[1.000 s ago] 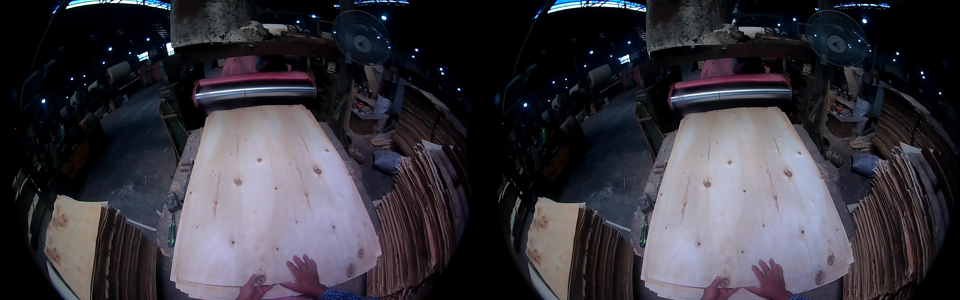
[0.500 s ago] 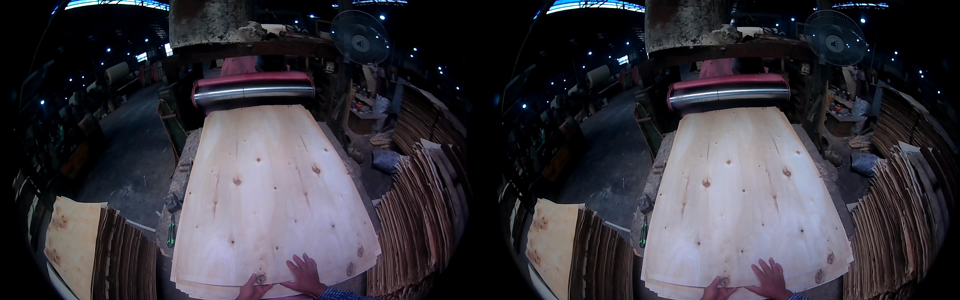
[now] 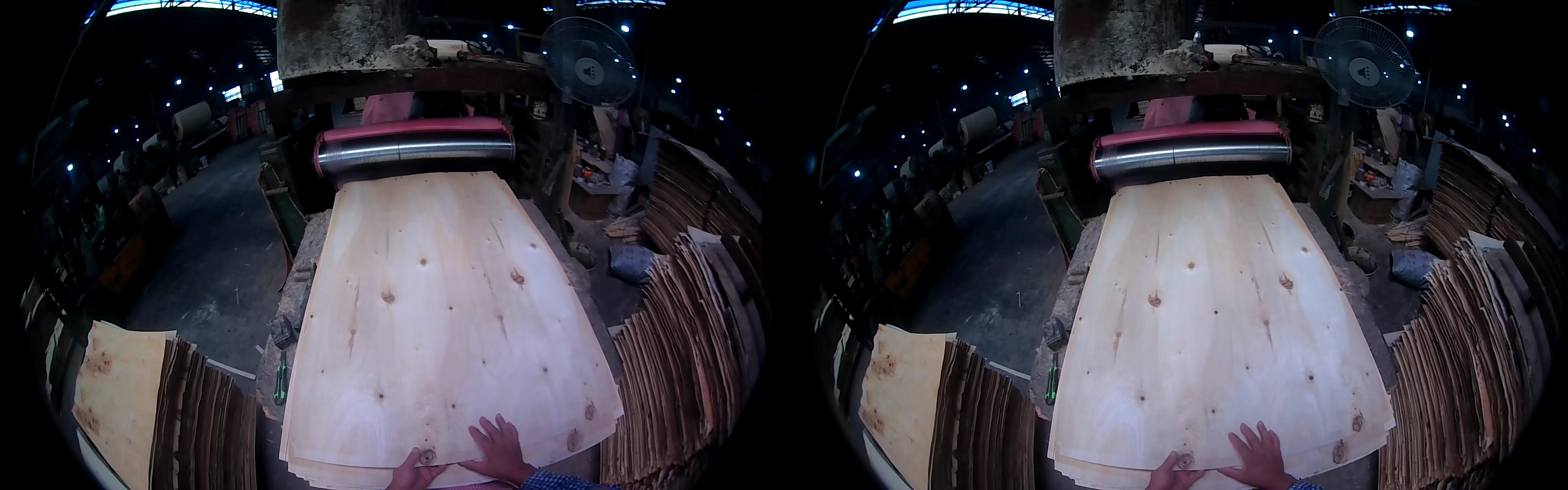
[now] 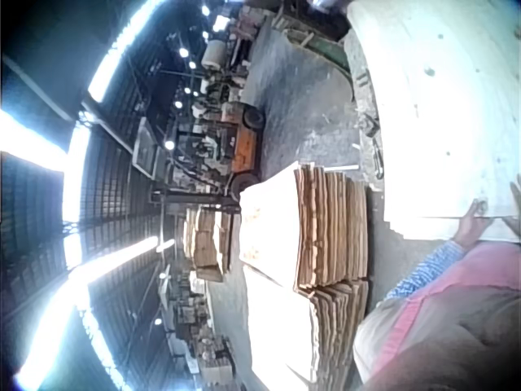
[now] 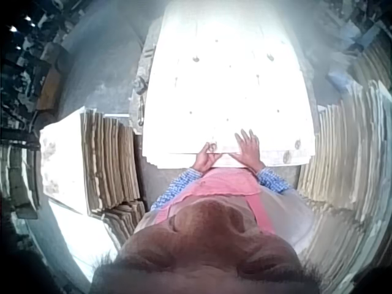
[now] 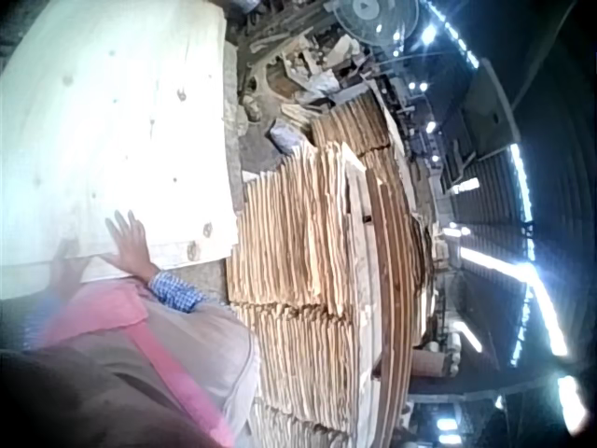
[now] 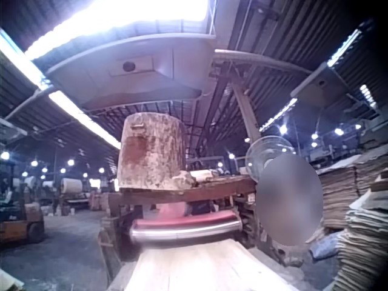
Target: The person picks up thin wooden veneer sheets from a stack and feeds them into a roller machine by hand, aligning each sheet as it is pulled through.
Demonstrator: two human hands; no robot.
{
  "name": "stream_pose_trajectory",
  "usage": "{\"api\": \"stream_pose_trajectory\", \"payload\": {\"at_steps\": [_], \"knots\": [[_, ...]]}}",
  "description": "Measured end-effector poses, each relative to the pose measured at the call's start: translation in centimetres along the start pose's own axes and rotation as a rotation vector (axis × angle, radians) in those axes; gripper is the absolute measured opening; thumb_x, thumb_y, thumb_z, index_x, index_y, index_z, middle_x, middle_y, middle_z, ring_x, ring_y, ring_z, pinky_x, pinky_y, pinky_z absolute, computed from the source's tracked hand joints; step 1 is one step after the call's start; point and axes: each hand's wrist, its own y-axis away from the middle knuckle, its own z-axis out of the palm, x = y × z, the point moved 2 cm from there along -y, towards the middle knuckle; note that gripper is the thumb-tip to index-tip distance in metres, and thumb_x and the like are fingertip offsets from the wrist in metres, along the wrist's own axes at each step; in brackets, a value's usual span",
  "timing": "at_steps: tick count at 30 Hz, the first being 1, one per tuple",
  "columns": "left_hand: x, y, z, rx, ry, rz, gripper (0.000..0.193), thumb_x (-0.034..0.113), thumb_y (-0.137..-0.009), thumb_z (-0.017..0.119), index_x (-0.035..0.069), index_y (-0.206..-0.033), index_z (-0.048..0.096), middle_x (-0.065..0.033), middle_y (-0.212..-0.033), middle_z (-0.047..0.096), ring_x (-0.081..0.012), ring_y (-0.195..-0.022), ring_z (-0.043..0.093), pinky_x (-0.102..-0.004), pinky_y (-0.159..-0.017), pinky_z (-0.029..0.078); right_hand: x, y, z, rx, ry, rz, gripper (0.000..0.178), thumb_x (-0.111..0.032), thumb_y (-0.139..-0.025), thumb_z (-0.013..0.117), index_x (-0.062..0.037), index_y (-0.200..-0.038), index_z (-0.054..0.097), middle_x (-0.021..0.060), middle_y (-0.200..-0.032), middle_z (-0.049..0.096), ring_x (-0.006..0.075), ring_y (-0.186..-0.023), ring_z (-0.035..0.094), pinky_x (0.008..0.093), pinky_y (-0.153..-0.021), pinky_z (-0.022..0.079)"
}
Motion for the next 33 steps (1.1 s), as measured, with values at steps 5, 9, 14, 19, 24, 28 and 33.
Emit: {"api": "stream_pose_trajectory", "payload": {"at_steps": [5,9,14,19,24,28,33], "knots": [[-0.1,-0.1,-0.3,0.003,-0.031,-0.001,0.032,0.033,-0.101,0.039,0.006,-0.112,0.055,-0.0089,-0.111,0.059,-0.0270,-0.112,0.056,-0.0486,-0.100,0.044,0.1,0.0,0.1,-0.018,0.004,0.007,0.081,-0.060,-0.065,0.073,-0.0126,-0.128,0.054,0.0154,-0.134,0.043,0.0459,-0.126,0.034,0.0609,-0.097,0.029],[-0.1,-0.2,-0.1,0.023,-0.042,-0.005,0.033,0.033,-0.101,0.039,0.006,-0.112,0.055,-0.0089,-0.111,0.059,-0.0276,-0.112,0.056,-0.0485,-0.099,0.044,0.0,0.0,-0.1,-0.010,0.003,0.010,0.081,-0.060,-0.065,0.073,-0.0125,-0.128,0.054,0.0157,-0.134,0.044,0.0460,-0.125,0.035,0.0607,-0.096,0.029],[-0.1,-0.1,-0.2,0.020,-0.040,-0.007,0.033,0.033,-0.101,0.039,0.006,-0.113,0.054,-0.0086,-0.112,0.059,-0.0275,-0.113,0.055,-0.0487,-0.100,0.044,-0.1,0.0,-0.2,0.006,-0.001,-0.002,0.080,-0.059,-0.065,0.073,-0.0119,-0.127,0.055,0.0162,-0.133,0.045,0.0461,-0.124,0.036,0.0602,-0.095,0.030],[-0.1,-0.2,-0.4,0.018,-0.036,0.002,0.032,0.033,-0.101,0.040,0.006,-0.114,0.053,-0.0084,-0.112,0.059,-0.0272,-0.113,0.055,-0.0487,-0.100,0.044,-0.1,0.0,-0.2,0.010,0.010,-0.008,0.080,-0.059,-0.065,0.073,-0.0115,-0.126,0.055,0.0166,-0.133,0.045,0.0461,-0.123,0.036,0.0598,-0.094,0.031],[0.1,0.1,0.5,0.031,-0.043,0.000,0.032,0.032,-0.101,0.041,0.006,-0.114,0.053,-0.0082,-0.111,0.059,-0.0270,-0.113,0.055,-0.0489,-0.101,0.043,0.0,-0.1,-0.2,0.016,0.010,-0.020,0.080,-0.059,-0.065,0.073,-0.0114,-0.126,0.054,0.0169,-0.133,0.044,0.0462,-0.122,0.037,0.0593,-0.093,0.031],[0.2,0.3,0.7,0.017,-0.037,-0.002,0.031,0.031,-0.101,0.040,0.005,-0.115,0.052,-0.0086,-0.112,0.058,-0.0273,-0.113,0.055,-0.0490,-0.102,0.042,0.0,0.0,-0.1,0.032,-0.007,-0.022,0.080,-0.059,-0.065,0.073,-0.0114,-0.127,0.054,0.0171,-0.132,0.044,0.0465,-0.122,0.037,0.0596,-0.093,0.031],[0.1,0.3,0.9,-0.006,-0.021,0.012,0.033,0.031,-0.102,0.039,0.005,-0.116,0.052,-0.0098,-0.116,0.057,-0.0281,-0.114,0.054,-0.0484,-0.101,0.043,0.0,0.0,-0.1,0.020,-0.001,-0.017,0.080,-0.058,-0.065,0.073,-0.0114,-0.127,0.054,0.0167,-0.132,0.044,0.0466,-0.122,0.037,0.0600,-0.093,0.031]]}}
